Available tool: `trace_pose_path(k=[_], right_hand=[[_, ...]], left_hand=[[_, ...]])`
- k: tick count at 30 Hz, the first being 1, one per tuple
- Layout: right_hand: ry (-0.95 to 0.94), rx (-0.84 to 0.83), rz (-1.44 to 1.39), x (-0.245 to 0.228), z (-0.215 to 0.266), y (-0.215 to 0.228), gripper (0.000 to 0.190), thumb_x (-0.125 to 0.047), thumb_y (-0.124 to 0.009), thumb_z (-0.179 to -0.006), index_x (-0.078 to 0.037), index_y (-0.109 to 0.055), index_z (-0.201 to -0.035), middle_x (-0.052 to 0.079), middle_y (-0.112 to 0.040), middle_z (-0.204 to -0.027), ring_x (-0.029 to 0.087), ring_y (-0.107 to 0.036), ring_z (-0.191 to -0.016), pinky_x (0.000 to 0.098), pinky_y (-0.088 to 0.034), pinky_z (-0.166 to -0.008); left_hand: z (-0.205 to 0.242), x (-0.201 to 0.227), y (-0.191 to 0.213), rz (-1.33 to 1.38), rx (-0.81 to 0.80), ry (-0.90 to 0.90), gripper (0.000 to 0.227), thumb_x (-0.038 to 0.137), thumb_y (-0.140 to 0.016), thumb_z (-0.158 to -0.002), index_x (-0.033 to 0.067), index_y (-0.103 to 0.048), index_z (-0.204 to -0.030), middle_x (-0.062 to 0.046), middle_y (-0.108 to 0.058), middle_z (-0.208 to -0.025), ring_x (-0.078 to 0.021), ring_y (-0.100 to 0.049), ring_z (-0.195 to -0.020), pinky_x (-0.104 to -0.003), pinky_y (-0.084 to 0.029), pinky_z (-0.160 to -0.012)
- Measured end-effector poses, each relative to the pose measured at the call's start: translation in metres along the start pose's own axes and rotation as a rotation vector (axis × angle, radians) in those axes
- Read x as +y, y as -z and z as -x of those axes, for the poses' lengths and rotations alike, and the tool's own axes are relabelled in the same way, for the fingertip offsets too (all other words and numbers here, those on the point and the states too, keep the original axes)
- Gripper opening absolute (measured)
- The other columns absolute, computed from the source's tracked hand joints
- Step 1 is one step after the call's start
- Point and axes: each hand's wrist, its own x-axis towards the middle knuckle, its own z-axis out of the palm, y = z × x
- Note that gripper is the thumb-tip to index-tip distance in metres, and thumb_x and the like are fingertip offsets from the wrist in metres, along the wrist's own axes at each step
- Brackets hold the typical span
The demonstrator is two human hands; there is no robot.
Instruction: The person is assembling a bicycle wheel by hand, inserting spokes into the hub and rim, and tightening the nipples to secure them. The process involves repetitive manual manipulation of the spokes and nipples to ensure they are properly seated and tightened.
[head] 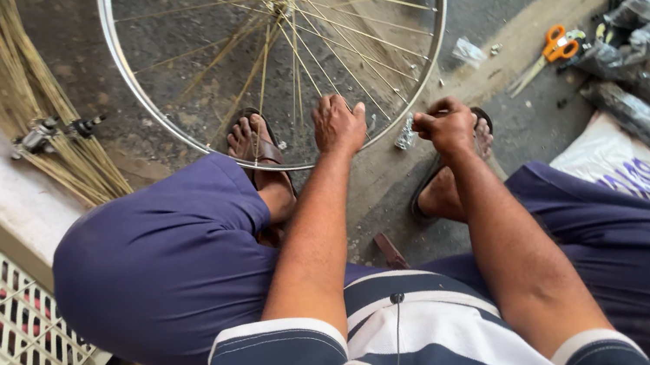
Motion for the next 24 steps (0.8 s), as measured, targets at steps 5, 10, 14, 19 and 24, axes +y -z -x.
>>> trace_pose_path(k=[5, 10, 14, 19, 24], right_hand=[[0.01, -0.198, 0.062, 0.008, 0.01, -0.012, 0.017, 0.001, -0.077, -0.087, 0.004, -0.075, -0.104, 0.014, -0.078, -0.097, 0.021, -0.075, -0.084, 0.0303, -0.062, -0.078], [-0.011, -0.287, -0.003, 0.025, 0.007, -0.018, 0.016, 0.004, -0.072, -0.089, 0.003, -0.075, -0.104, 0.014, -0.078, -0.098, 0.021, -0.076, -0.089, 0.031, -0.064, -0.084], [-0.037, -0.223, -0.133, 0.03, 0.011, -0.024, 0.017, 0.009, -0.075, -0.085, 0.002, -0.069, -0.099, 0.011, -0.074, -0.094, 0.019, -0.073, -0.084, 0.031, -0.063, -0.08], [0.034, -0.169, -0.379, 0.036, 0.014, -0.036, 0.029, 0.011, -0.077, -0.081, -0.005, -0.058, -0.095, 0.007, -0.071, -0.089, 0.017, -0.072, -0.079, 0.0302, -0.062, -0.074], [0.03, -0.088, -0.4, 0.033, 0.015, -0.039, 0.03, 0.011, -0.078, -0.08, -0.006, -0.056, -0.092, 0.007, -0.071, -0.087, 0.017, -0.071, -0.076, 0.0293, -0.061, -0.07]], left_hand=[[-0.01, -0.026, -0.043, 0.172, -0.426, 0.071, 0.039, 0.041, -0.064, -0.094, 0.0095, -0.065, -0.117, -0.019, -0.068, -0.123, -0.0361, -0.064, -0.117, -0.046, -0.05, -0.1], [-0.012, -0.027, -0.059, 0.282, -0.301, 0.06, 0.041, 0.03, -0.075, -0.085, 0.0104, -0.056, -0.117, -0.016, -0.071, -0.115, -0.0334, -0.069, -0.108, -0.044, -0.053, -0.094], [-0.012, -0.011, -0.047, 0.313, -0.347, 0.148, 0.038, 0.029, -0.075, -0.088, 0.0129, -0.055, -0.116, -0.012, -0.072, -0.112, -0.029, -0.07, -0.104, -0.042, -0.054, -0.09], [-0.01, 0.009, -0.036, 0.383, -0.387, 0.22, 0.035, 0.028, -0.074, -0.088, 0.0136, -0.056, -0.114, -0.008, -0.07, -0.11, -0.0244, -0.071, -0.099, -0.04, -0.057, -0.085], [-0.009, 0.014, -0.026, 0.382, -0.348, 0.175, 0.034, 0.028, -0.077, -0.087, 0.0128, -0.058, -0.111, -0.007, -0.071, -0.108, -0.0233, -0.07, -0.099, -0.04, -0.056, -0.085]])
